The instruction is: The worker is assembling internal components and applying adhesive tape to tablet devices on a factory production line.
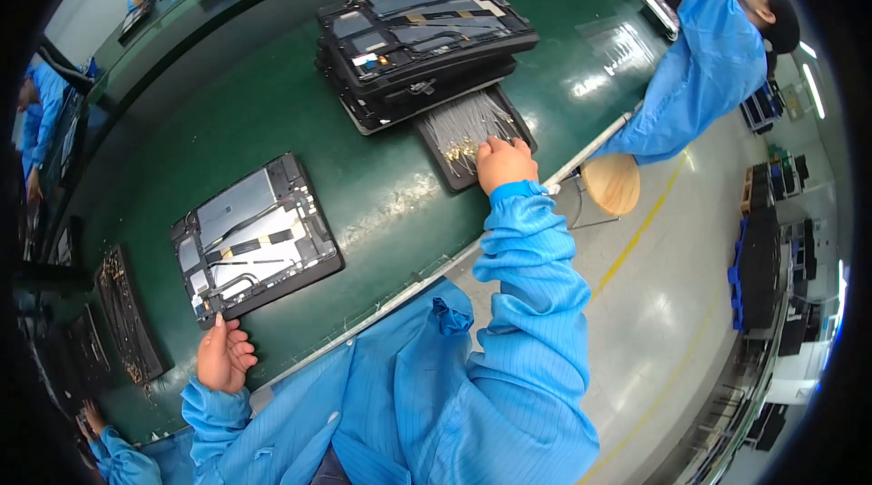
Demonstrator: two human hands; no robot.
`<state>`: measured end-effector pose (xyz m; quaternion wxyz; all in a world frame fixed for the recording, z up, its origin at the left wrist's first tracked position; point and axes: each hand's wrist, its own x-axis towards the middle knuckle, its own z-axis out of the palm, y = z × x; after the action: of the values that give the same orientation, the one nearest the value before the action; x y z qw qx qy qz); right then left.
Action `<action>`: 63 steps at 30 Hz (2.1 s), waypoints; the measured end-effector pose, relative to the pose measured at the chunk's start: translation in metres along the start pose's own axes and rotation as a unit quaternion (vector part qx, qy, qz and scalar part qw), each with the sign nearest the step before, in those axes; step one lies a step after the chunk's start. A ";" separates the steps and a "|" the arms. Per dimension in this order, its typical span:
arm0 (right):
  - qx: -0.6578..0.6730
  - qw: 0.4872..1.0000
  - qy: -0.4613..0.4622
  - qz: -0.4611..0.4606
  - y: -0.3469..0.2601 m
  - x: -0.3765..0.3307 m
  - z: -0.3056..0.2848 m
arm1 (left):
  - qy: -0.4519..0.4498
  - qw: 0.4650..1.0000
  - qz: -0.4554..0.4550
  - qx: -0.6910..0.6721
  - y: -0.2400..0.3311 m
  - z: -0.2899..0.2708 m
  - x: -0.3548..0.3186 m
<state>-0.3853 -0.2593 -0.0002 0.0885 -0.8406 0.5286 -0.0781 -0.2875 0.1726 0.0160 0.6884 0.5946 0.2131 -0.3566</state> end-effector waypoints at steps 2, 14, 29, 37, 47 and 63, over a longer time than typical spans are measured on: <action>0.012 0.999 0.034 -0.031 -0.009 -0.004 -0.001 | 0.004 1.000 0.002 -0.004 0.001 -0.001 -0.002; 0.351 0.914 0.112 -0.169 -0.017 -0.075 -0.053 | -0.149 0.797 0.340 0.476 0.015 0.043 -0.034; 0.479 0.629 -0.606 -0.083 -0.121 -0.196 -0.044 | -0.050 0.571 0.659 0.487 0.011 0.054 -0.044; 0.684 0.621 -0.367 0.109 -0.139 -0.161 -0.023 | 0.028 0.542 0.596 0.592 0.009 0.068 0.005; 0.655 0.723 -0.145 -0.165 -0.133 -0.171 0.018 | 0.034 0.589 0.561 0.581 0.001 0.085 0.012; 0.641 0.697 -0.087 -0.310 -0.143 -0.169 0.036 | 0.008 0.605 0.523 0.600 0.008 0.081 0.014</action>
<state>-0.3252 -0.0434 -0.0083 0.6225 -0.6994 0.0502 -0.3477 -0.2832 0.0912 0.0279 0.2442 0.8873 -0.3906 0.0219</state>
